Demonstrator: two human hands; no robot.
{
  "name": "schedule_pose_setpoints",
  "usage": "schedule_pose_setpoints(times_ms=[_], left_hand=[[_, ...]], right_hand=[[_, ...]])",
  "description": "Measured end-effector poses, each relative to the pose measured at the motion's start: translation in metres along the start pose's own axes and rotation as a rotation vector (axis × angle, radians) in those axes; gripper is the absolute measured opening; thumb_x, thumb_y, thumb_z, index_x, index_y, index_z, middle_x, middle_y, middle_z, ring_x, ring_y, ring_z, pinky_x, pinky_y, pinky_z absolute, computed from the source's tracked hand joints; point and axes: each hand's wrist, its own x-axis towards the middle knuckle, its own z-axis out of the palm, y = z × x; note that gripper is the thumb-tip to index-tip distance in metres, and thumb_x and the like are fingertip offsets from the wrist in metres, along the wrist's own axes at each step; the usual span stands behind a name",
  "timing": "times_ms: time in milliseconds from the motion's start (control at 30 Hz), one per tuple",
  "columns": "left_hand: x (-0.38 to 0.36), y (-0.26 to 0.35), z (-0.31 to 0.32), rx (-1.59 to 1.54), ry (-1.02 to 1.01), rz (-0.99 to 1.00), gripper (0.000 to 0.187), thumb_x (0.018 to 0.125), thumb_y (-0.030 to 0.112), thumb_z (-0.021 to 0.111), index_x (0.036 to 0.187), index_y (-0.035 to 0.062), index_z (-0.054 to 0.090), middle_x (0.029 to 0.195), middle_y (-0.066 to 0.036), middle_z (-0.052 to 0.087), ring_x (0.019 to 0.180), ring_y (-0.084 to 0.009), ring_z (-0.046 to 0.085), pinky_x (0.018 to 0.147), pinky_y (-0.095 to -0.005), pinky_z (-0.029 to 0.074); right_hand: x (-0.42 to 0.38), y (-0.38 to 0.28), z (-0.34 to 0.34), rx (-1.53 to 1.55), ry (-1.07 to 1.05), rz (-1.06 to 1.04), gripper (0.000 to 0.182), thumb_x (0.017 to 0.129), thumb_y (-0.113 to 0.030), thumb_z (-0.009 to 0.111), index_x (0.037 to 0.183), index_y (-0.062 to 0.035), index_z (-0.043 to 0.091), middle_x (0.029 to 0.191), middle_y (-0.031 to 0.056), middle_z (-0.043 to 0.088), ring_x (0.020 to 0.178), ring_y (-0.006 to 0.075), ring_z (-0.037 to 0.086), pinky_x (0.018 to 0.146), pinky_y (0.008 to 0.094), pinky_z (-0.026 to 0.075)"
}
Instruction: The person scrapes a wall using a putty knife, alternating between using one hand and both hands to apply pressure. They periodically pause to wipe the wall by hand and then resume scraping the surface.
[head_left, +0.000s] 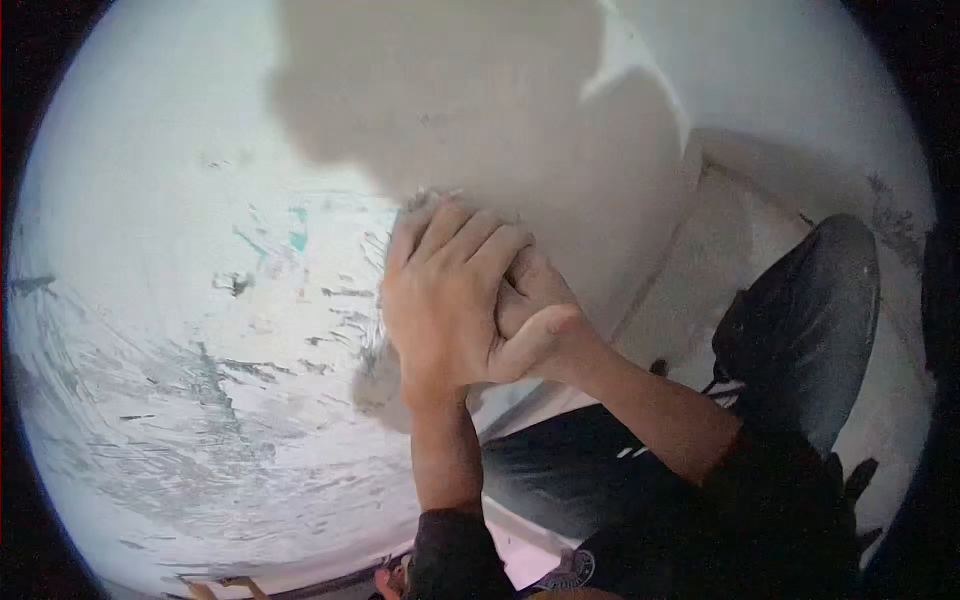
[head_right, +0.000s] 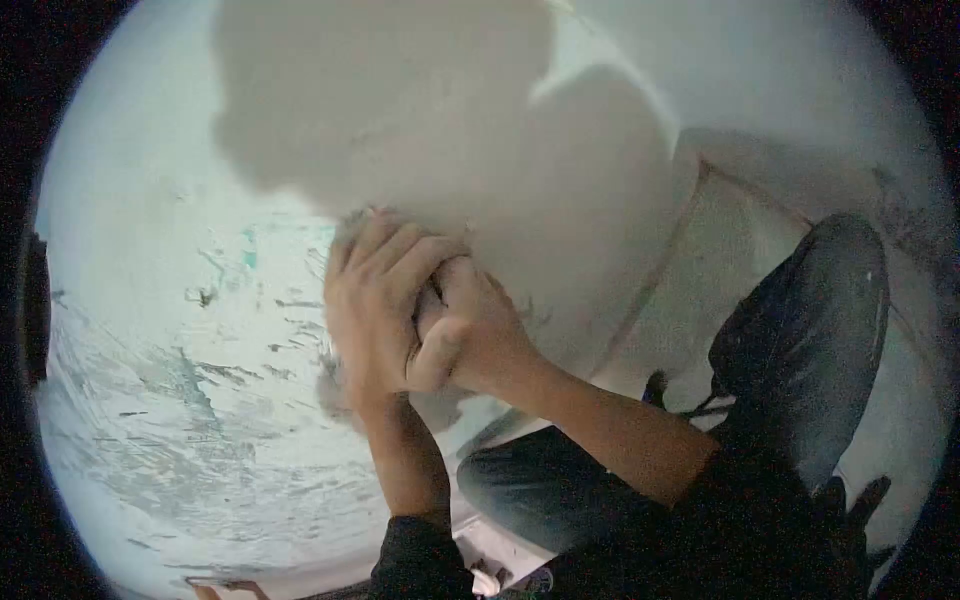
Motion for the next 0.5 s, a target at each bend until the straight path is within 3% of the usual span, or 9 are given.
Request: schedule_pose_setpoints(times_ms=[67,133,167,267,300,333,400,433,500], left_hand=[[0.005,0.012,-0.006,-0.019,-0.111,-0.109,0.080,0.084,0.075,0.032,0.098,0.0067,0.070,0.095,-0.012,0.067,0.095,-0.0348,0.060,0.087,-0.0500,0.039],[0.002,0.009,0.004,-0.032,-0.030,-0.085,0.079,0.083,0.075,0.034,0.096,0.0058,0.070,0.093,-0.013,0.066,0.092,-0.0351,0.060,0.084,-0.0502,0.040],[0.006,0.002,0.003,-0.013,-0.012,-0.057,0.079,0.083,0.075,0.035,0.094,0.0056,0.070,0.092,-0.014,0.066,0.090,-0.0356,0.060,0.082,-0.0500,0.041],[0.022,-0.003,-0.007,0.011,0.044,0.019,0.078,0.081,0.076,0.036,0.090,0.0056,0.069,0.087,-0.013,0.065,0.086,-0.0355,0.060,0.078,-0.0482,0.042],[0.015,0.011,-0.007,0.025,-0.042,-0.076,0.075,0.079,0.074,0.042,0.091,0.0048,0.069,0.089,-0.014,0.065,0.090,-0.0366,0.060,0.085,-0.0488,0.041],[0.013,0.021,-0.006,0.046,-0.098,-0.157,0.073,0.077,0.072,0.049,0.091,0.0039,0.069,0.091,-0.014,0.066,0.093,-0.0377,0.059,0.092,-0.0493,0.041],[0.017,0.011,-0.008,0.006,-0.046,-0.140,0.073,0.076,0.072,0.050,0.092,0.0040,0.069,0.091,-0.014,0.066,0.095,-0.0374,0.059,0.093,-0.0494,0.041],[0.021,0.010,-0.007,-0.050,-0.038,-0.137,0.073,0.075,0.072,0.050,0.092,0.0041,0.070,0.091,-0.013,0.066,0.097,-0.0370,0.059,0.093,-0.0494,0.041],[0.021,0.027,-0.013,-0.065,-0.124,-0.232,0.074,0.076,0.073,0.049,0.092,0.0042,0.070,0.092,-0.014,0.067,0.098,-0.0365,0.059,0.094,-0.0498,0.041]], right_hand=[[0.000,-0.013,-0.020,0.054,-0.094,-0.036,0.044,0.086,-0.032,0.065,0.109,0.0047,0.057,0.104,0.0258,0.061,0.099,0.0400,0.064,0.085,0.0444,0.053],[0.005,-0.020,-0.031,0.281,-0.182,0.361,0.043,0.085,-0.031,0.067,0.109,0.0040,0.056,0.106,0.0263,0.061,0.101,0.0404,0.064,0.086,0.0443,0.052],[0.005,-0.022,-0.026,0.052,-0.064,0.166,0.042,0.084,-0.029,0.067,0.108,0.0037,0.057,0.102,0.0251,0.062,0.097,0.0397,0.065,0.084,0.0436,0.053],[0.019,-0.021,-0.034,0.222,-0.188,0.218,0.045,0.083,-0.031,0.067,0.110,0.0040,0.057,0.101,0.0245,0.063,0.095,0.0390,0.066,0.083,0.0438,0.054],[0.002,-0.008,-0.027,-0.072,-0.030,-0.059,0.044,0.080,-0.028,0.070,0.109,0.0027,0.058,0.102,0.0238,0.063,0.099,0.0392,0.065,0.085,0.0449,0.053],[0.005,-0.015,-0.030,-0.072,-0.028,-0.071,0.044,0.080,-0.028,0.070,0.109,0.0027,0.058,0.102,0.0238,0.063,0.099,0.0392,0.065,0.085,0.0449,0.053],[0.015,-0.025,-0.039,0.253,-0.202,0.412,0.040,0.077,-0.025,0.072,0.104,0.0009,0.059,0.106,0.0226,0.061,0.104,0.0403,0.061,0.088,0.0449,0.051],[0.017,-0.018,-0.028,0.049,-0.107,0.161,0.036,0.080,-0.027,0.069,0.102,-0.0001,0.061,0.106,0.0213,0.061,0.107,0.0393,0.060,0.090,0.0454,0.049],[-0.003,-0.006,-0.033,0.035,-0.152,0.093,0.036,0.081,-0.028,0.068,0.102,0.0003,0.061,0.108,0.0213,0.061,0.108,0.0395,0.060,0.091,0.0461,0.049]])
